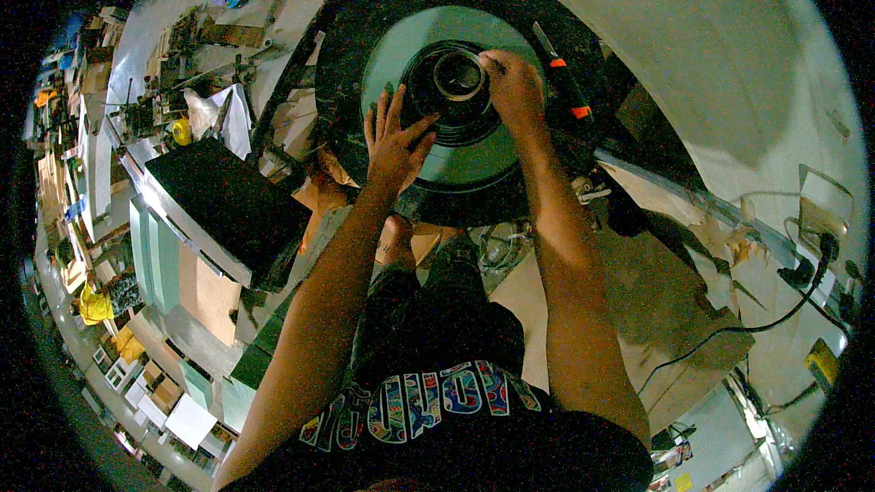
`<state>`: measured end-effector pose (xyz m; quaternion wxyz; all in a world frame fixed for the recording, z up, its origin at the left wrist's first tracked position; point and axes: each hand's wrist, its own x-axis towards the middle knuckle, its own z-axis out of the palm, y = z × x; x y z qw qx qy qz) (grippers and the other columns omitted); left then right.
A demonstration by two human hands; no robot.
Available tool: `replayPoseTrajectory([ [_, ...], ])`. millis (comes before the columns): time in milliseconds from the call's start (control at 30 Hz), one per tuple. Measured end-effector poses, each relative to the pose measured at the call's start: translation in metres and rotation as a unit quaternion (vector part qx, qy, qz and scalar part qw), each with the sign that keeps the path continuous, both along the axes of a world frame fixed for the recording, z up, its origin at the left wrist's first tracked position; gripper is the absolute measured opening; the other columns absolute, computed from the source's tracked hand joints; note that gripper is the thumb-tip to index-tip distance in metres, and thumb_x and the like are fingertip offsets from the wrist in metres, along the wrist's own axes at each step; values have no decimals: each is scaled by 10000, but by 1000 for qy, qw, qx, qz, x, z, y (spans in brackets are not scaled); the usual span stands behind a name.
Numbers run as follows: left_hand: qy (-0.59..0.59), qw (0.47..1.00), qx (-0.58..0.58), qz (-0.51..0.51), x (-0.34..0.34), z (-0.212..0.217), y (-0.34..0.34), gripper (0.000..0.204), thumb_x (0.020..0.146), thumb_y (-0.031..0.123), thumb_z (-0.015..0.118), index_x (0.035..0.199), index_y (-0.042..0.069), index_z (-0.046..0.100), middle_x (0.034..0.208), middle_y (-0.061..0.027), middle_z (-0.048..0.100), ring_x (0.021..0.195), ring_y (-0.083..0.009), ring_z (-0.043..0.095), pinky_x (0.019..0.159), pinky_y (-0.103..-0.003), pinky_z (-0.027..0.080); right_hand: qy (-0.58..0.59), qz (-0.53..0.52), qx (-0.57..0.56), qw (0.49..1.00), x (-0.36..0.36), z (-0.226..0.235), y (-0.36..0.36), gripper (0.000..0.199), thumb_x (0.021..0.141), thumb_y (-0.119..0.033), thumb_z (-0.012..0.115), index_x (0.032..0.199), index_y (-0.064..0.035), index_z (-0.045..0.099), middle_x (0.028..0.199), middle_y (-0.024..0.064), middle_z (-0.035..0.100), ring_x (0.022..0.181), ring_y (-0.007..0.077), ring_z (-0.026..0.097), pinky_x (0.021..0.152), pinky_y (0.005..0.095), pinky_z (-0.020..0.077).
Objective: The person cuts a coiled green cable into smaller segments using a utility knife on a workbench. They repeatedly measure, cut, and stack the pieces, then place the knife on the table.
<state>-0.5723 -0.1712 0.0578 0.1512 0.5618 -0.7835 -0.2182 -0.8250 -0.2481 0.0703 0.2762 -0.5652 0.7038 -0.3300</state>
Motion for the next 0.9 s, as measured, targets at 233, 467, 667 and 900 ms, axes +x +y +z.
replayPoseTrajectory([
  [233, -3, 1000, -11, 5, -4, 1, 0, 358, 979, 385, 745, 1336, 360, 758, 1774, -84, 256, 1636, -418, 157, 1306, -622, 73, 44, 26, 43, 998, 0, -15, -14, 220, 1012, -235, 706, 1124, -76, 808, 1132, 161, 779, 1046, 352, 748, 898, 412, 571],
  [467, -3, 997, -24, -68, -11, -5, 8, 243, 933, 343, 782, 1169, 389, 813, 1690, -72, 383, 1597, -396, 249, 1275, -642, 126, 78, -23, -70, 994, 2, -31, 21, 270, 987, -176, 697, 1243, -91, 712, 1242, 181, 685, 1143, 408, 644, 975, 479, 513],
  [667, -82, 989, -105, -67, -17, 13, -4, 233, 966, 305, 744, 1127, 142, 705, 1286, -71, 642, 1418, -326, 469, 1239, -613, 244, 211, 218, -22, 953, 15, -14, 123, 403, 978, -274, 694, 1355, -133, 681, 1452, 100, 620, 1447, 353, 467, 1225, 577, 299],
  [900, 59, 994, -72, -64, -41, 25, 8, 244, 962, 236, 698, 1192, 156, 718, 1351, -35, 621, 1400, -325, 449, 1209, -572, 303, 375, 183, -102, 903, -34, 9, 94, 393, 1010, -258, 672, 1389, -157, 683, 1493, 67, 568, 1491, 331, 420, 1226, 554, 256],
])
